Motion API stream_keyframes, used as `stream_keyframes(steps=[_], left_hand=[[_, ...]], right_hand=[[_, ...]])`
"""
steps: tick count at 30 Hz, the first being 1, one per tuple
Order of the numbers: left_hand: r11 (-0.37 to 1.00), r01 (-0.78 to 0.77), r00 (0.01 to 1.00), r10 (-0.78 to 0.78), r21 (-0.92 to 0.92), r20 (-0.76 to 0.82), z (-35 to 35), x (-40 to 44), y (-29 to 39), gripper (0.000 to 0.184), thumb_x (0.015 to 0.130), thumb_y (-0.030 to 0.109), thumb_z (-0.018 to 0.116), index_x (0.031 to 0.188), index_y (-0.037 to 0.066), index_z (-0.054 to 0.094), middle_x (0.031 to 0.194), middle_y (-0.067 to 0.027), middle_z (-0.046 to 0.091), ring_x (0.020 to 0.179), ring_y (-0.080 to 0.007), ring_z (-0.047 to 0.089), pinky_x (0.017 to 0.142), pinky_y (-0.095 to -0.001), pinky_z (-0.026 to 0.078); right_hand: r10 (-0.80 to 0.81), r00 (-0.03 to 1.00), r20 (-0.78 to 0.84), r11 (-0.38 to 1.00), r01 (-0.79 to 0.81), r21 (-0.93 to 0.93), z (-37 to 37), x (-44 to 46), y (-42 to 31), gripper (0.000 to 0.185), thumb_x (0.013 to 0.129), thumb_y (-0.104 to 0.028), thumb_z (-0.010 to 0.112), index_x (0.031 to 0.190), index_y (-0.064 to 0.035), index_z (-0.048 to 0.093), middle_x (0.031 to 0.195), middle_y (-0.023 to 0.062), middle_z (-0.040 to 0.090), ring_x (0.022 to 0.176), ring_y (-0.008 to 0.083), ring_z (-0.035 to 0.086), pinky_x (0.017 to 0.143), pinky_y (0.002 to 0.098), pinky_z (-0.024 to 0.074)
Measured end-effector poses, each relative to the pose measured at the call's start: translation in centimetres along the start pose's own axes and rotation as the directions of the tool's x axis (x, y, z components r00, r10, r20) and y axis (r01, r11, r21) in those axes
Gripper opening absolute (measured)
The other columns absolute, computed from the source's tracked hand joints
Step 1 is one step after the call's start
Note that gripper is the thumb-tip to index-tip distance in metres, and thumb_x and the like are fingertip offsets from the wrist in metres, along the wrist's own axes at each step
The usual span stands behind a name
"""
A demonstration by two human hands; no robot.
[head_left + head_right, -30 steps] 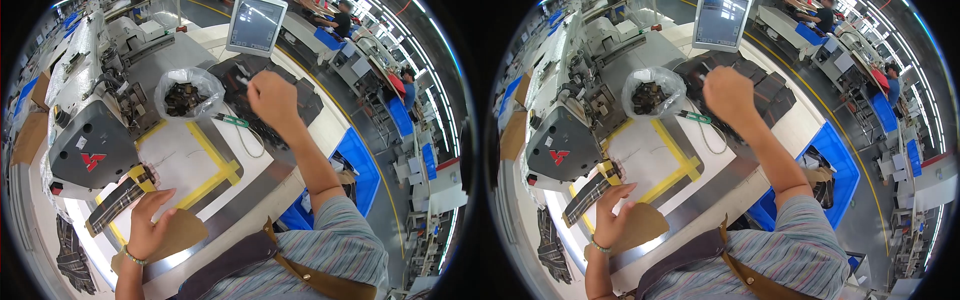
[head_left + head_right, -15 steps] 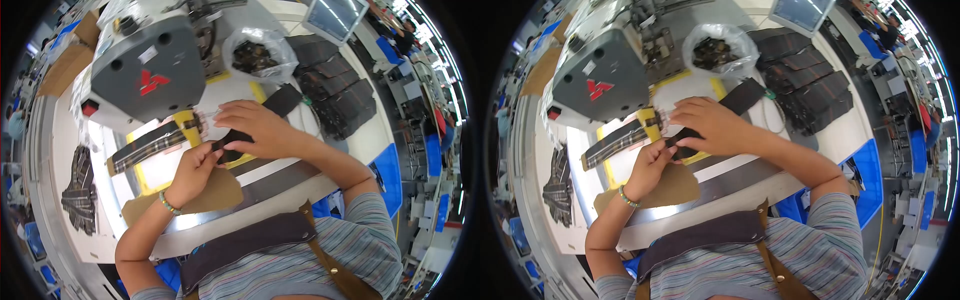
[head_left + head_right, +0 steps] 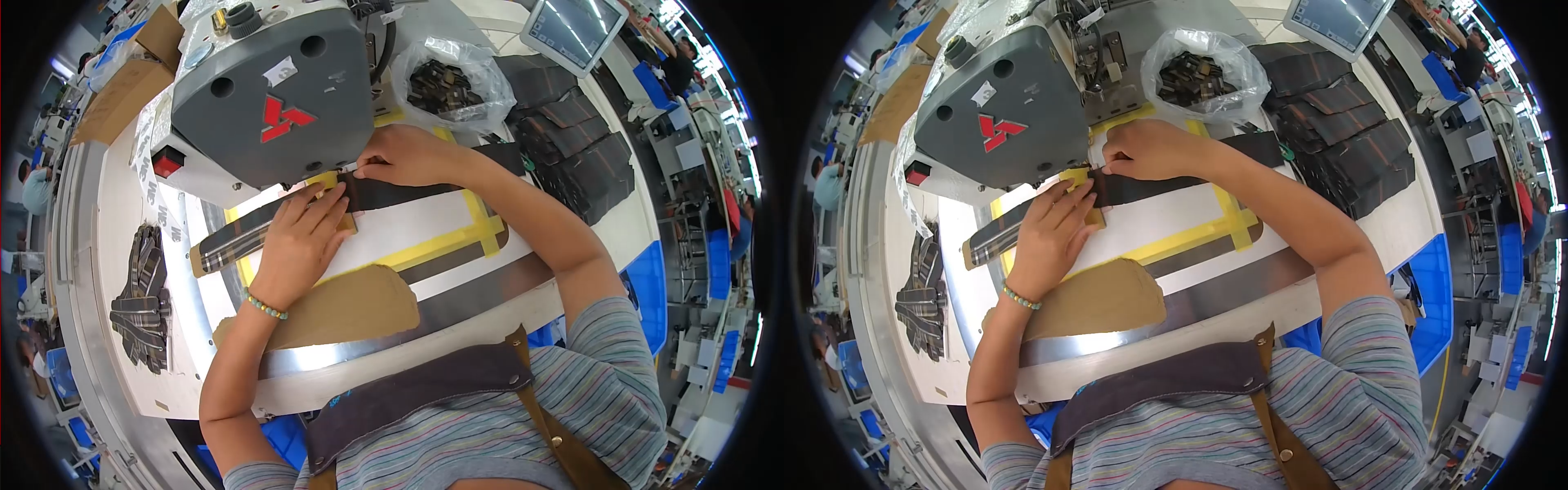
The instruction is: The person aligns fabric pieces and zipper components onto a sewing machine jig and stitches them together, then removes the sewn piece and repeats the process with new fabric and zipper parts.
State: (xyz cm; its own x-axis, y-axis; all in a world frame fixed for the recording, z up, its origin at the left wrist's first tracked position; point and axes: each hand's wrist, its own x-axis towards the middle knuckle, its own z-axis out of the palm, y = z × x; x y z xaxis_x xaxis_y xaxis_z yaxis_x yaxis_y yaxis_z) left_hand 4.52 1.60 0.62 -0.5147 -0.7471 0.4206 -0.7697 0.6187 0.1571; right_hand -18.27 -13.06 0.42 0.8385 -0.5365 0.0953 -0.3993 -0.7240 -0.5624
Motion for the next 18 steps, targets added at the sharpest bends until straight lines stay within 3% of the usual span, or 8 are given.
stream_keyframes(steps=[3, 18], left_hand=[[0.997, 0.067, 0.993, -0.063, -0.042, 0.098, 1.0, -0.43, -0.23, 0.054, 0.086, 0.018, 0.078, 0.135, -0.002, 0.065, 0.147, -0.0106, 0.061, 0.14, -0.035, 0.05, 0.114, -0.0472, 0.044], [0.994, 0.082, 0.989, -0.071, -0.076, 0.13, 1.16, -0.28, -0.61, 0.054, 0.085, 0.027, 0.081, 0.133, 0.006, 0.068, 0.151, -0.009, 0.058, 0.143, -0.0355, 0.048, 0.115, -0.0506, 0.04]], right_hand=[[0.067, 0.998, -0.004, 0.998, -0.067, 0.014, -0.24, 0.31, -0.06, 0.026, 0.093, -0.029, 0.074, 0.097, -0.0026, 0.074, 0.085, 0.0129, 0.074, 0.078, 0.0318, 0.071, 0.072, 0.0418, 0.0539], [0.113, 0.993, -0.038, 0.993, -0.115, -0.04, 0.6, 0.7, 0.42, 0.034, 0.089, -0.035, 0.077, 0.099, -0.0029, 0.075, 0.087, 0.0129, 0.076, 0.081, 0.0324, 0.073, 0.075, 0.0424, 0.0568]])
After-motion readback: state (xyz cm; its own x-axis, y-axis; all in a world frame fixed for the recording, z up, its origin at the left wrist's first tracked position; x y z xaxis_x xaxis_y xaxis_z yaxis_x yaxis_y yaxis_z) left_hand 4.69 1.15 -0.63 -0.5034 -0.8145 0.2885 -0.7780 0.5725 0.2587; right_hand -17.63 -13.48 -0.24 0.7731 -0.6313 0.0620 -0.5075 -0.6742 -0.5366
